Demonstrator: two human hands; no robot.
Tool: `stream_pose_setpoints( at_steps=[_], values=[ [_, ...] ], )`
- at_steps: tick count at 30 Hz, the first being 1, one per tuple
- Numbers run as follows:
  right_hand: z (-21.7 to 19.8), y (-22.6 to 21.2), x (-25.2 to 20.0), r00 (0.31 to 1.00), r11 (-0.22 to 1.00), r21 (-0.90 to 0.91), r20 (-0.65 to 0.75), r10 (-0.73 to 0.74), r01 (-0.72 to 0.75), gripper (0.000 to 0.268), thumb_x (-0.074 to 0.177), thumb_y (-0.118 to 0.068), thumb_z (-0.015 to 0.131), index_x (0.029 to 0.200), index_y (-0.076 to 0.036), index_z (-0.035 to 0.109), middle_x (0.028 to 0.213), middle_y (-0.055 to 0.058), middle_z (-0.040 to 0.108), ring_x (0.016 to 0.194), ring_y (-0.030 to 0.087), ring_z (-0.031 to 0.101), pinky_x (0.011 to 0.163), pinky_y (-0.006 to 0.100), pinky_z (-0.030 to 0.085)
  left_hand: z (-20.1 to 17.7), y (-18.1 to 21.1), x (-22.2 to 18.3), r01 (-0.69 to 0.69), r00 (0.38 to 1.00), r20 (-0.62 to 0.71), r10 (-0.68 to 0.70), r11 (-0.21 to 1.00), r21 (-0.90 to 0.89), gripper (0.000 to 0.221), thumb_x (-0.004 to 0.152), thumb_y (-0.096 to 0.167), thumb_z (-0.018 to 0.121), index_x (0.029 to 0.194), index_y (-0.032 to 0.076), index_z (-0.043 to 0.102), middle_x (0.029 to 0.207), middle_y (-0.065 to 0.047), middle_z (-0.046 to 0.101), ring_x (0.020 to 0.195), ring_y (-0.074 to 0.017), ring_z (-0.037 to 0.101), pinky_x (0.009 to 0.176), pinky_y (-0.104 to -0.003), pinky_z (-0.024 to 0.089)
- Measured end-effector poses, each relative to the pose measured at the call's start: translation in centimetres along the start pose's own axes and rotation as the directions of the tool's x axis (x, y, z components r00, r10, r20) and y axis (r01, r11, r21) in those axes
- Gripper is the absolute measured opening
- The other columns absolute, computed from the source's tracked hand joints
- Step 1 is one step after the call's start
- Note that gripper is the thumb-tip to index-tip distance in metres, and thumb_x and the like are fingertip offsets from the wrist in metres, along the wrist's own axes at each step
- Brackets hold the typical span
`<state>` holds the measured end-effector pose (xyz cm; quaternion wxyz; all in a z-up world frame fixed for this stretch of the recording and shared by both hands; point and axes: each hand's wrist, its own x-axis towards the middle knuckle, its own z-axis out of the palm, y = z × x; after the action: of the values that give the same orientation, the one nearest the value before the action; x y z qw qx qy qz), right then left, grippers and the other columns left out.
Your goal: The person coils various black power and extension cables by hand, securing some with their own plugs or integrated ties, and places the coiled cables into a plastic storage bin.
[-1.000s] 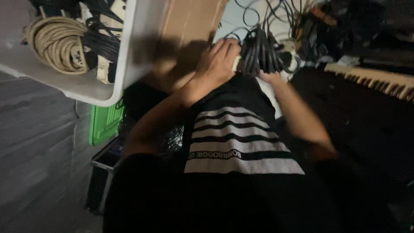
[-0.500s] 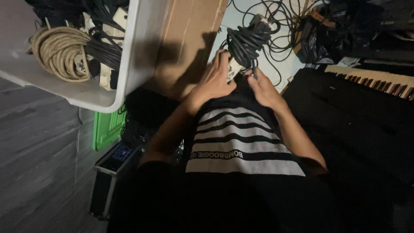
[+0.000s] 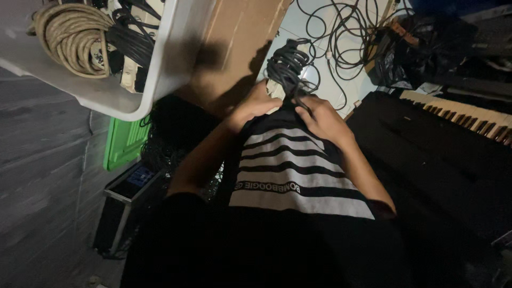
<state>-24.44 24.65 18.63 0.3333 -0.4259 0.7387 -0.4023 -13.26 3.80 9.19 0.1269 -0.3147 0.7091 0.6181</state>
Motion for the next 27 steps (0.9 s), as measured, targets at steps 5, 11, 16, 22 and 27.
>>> stream_pose_setpoints(
  at_steps=[5, 11, 16, 22, 27],
  values=[
    [1.7, 2.4, 0.4, 0.989, 0.923, 0.36, 0.108, 0.102, -0.135, 0.06, 0.101, -0.017, 0.062, 0.155, -0.003, 0.039, 0.154, 0.015, 0.054, 0.117, 0.03, 0.058, 0.105, 0.037, 0.043, -0.4, -1.9, 1.7, -0.055, 0.998, -0.024, 0.05, 0.88, -0.472, 0.05, 0.08, 0.01, 0.074, 0.128, 0.0, 0.061, 0.113, -0.011, 0.071, 0.1, -0.0222, 0.069, 0.084, -0.038, 0.059],
    [1.7, 3.9, 1.5, 1.0, 0.961, 0.275, -0.005, 0.029, -0.027, 0.053, 0.112, -0.014, 0.047, 0.161, -0.001, 0.032, 0.162, 0.02, 0.043, 0.15, 0.031, 0.041, 0.12, 0.039, 0.032, -1.8, -0.1, 2.1, 0.154, 0.979, 0.206, 0.003, 0.652, -0.743, 0.075, 0.082, 0.006, 0.076, 0.139, 0.023, 0.03, 0.118, -0.008, 0.063, 0.102, -0.0228, 0.067, 0.079, -0.041, 0.062],
    [1.0, 2.6, 1.5, 0.984, 0.947, 0.278, -0.03, 0.177, -0.162, 0.046, 0.107, -0.013, 0.048, 0.152, -0.004, 0.046, 0.138, 0.021, 0.065, 0.127, 0.033, 0.063, 0.109, 0.038, 0.045, -1.8, 0.8, 1.0, -0.038, 0.993, 0.064, 0.103, 0.769, -0.638, 0.078, 0.081, -0.008, 0.083, 0.147, -0.005, 0.041, 0.124, -0.016, 0.062, 0.112, -0.0224, 0.065, 0.094, -0.035, 0.058],
    [0.4, 1.3, 1.0, 0.995, 0.998, 0.053, -0.096, 0.041, -0.036, 0.032, 0.108, -0.013, 0.057, 0.135, 0.003, 0.059, 0.126, 0.026, 0.067, 0.117, 0.039, 0.064, 0.1, 0.04, 0.05, -0.8, 0.0, 1.1, 0.099, 0.994, -0.045, -0.1, 0.995, -0.022, 0.102, 0.066, 0.019, 0.089, 0.147, -0.004, 0.033, 0.125, -0.021, 0.065, 0.112, -0.0278, 0.067, 0.092, -0.038, 0.057],
    [0.3, 3.1, 1.6, 0.931, 0.903, 0.227, 0.074, 0.357, -0.365, 0.03, 0.101, -0.019, 0.069, 0.126, -0.003, 0.068, 0.079, 0.007, 0.054, 0.069, 0.015, 0.048, 0.063, 0.032, 0.041, 0.1, 1.6, 2.2, 0.062, 0.949, -0.313, 0.028, 0.96, 0.274, 0.104, 0.064, 0.029, 0.091, 0.145, -0.006, 0.037, 0.123, -0.027, 0.065, 0.116, -0.0408, 0.065, 0.099, -0.043, 0.052]
  ],
)
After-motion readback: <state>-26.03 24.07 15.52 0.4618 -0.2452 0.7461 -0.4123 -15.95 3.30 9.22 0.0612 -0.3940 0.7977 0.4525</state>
